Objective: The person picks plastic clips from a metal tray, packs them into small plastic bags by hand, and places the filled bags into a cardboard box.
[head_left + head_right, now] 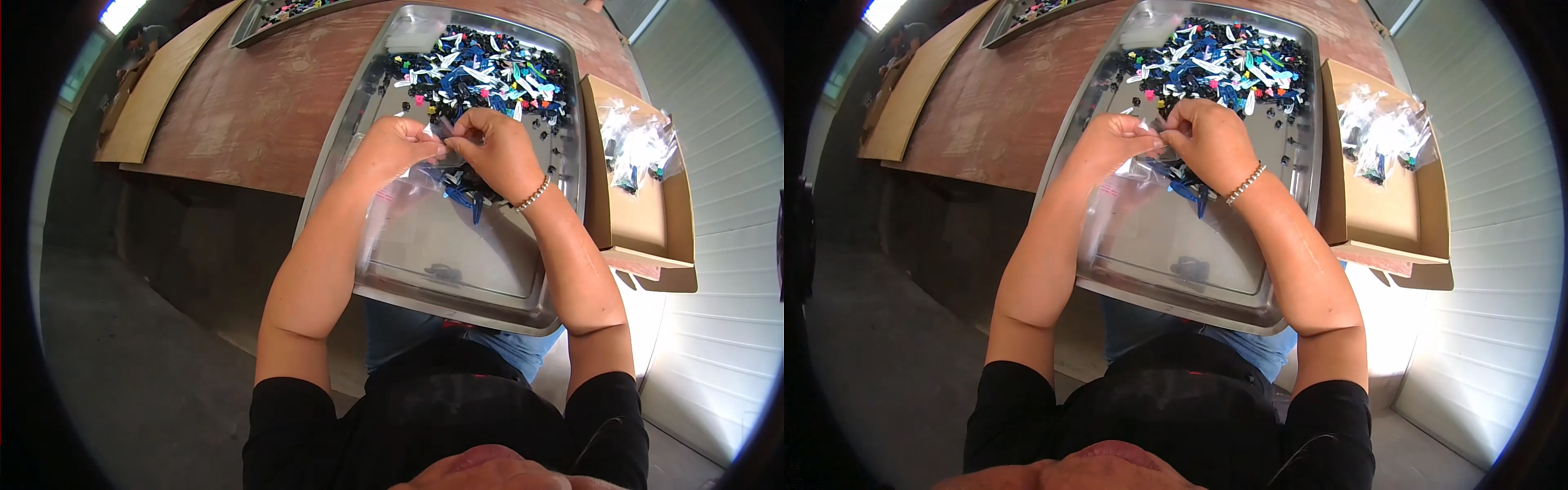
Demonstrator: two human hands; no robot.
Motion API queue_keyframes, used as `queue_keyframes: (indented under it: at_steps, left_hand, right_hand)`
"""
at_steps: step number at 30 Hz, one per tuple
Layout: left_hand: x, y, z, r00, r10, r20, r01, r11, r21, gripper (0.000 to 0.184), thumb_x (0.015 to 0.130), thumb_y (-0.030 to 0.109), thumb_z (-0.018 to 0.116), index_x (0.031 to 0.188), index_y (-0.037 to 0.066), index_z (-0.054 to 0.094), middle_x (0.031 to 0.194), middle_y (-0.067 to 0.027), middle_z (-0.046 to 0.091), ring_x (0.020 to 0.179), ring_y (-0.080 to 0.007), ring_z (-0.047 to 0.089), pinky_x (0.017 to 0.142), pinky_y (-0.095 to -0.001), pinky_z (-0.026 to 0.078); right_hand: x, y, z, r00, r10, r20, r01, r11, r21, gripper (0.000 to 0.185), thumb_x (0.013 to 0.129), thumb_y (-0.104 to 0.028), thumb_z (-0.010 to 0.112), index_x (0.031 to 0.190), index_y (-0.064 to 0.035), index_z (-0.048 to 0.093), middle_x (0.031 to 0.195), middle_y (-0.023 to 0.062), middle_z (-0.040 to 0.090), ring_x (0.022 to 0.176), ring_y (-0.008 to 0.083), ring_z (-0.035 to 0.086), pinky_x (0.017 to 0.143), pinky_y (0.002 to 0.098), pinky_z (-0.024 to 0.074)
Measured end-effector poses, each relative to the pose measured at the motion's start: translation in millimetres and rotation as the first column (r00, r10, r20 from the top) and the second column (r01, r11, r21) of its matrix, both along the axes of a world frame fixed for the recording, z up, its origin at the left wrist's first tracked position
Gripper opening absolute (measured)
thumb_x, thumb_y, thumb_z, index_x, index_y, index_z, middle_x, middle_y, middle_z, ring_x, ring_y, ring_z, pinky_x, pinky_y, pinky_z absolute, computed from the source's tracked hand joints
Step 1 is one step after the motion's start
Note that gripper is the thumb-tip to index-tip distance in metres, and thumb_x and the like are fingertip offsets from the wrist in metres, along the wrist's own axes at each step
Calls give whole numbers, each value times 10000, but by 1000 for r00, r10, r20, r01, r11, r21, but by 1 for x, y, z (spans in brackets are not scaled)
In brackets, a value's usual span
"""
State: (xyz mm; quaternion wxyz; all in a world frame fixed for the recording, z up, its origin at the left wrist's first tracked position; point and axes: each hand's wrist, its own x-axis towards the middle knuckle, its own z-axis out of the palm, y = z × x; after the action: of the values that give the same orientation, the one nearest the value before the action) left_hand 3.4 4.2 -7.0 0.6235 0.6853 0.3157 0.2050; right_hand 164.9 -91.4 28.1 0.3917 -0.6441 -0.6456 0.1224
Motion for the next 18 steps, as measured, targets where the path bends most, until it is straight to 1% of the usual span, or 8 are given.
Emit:
queue_keyframes:
  at_steps: [1,5,7,10,13,14,16,18]
  left_hand:
    - [0,-1,0,999,18,-41,-17,999,29,81,799,16,668,851,-46,670,803,-111,687,738,-137,654,695,-250,519]
    - [-1,-1,5,997,-18,-73,18,1000,0,109,798,34,675,874,-44,679,800,-93,690,750,-134,654,693,-242,510]
    - [-2,-3,4,990,-102,-99,114,986,119,131,804,44,668,907,-34,690,807,-73,694,748,-131,649,690,-228,498]
    - [-1,-5,0,993,-98,-71,106,988,115,191,759,98,710,904,-27,697,781,-83,694,715,-126,635,680,-268,498]
    - [0,-7,5,979,16,-203,39,963,266,162,766,73,679,893,-26,690,788,-104,695,735,-141,644,703,-279,498]
    - [1,-5,-2,979,15,-204,40,964,263,162,766,73,679,893,-26,690,788,-104,695,735,-141,644,703,-279,498]
    - [3,-2,-13,997,17,-80,14,927,374,158,771,56,650,902,-30,676,807,-121,695,776,-180,661,711,-294,500]
    - [2,-2,-10,990,11,-142,49,912,408,199,791,0,620,986,-12,659,888,-99,685,823,-151,640,750,-284,494]
  right_hand:
    - [1,0,0,999,48,2,-47,995,-87,243,748,-71,708,952,-19,586,759,77,613,694,179,598,660,289,493]
    - [-1,-1,1,994,107,13,-106,994,-35,172,812,-70,670,902,-7,539,715,52,614,657,130,595,638,258,490]
    - [1,2,-3,970,57,-237,-85,990,-110,126,877,-89,624,848,-8,531,735,41,625,692,89,601,635,232,486]
    - [2,1,0,952,92,-292,-108,993,-40,164,913,-110,593,812,-15,505,732,30,619,725,69,604,641,222,489]
    - [4,-4,4,968,221,-122,-228,973,-48,89,883,-91,618,925,-12,620,832,63,677,724,97,626,658,241,502]
    - [5,-4,5,944,327,-32,-328,944,-33,122,873,-81,624,975,-23,658,876,75,694,736,104,637,656,248,503]
    - [1,-5,4,946,311,-96,-321,940,-118,185,868,-88,617,1039,-73,687,924,82,700,793,173,663,710,280,502]
    - [2,-2,0,928,323,184,-316,946,-65,172,892,-103,576,1027,-67,676,986,88,682,901,248,646,859,325,465]
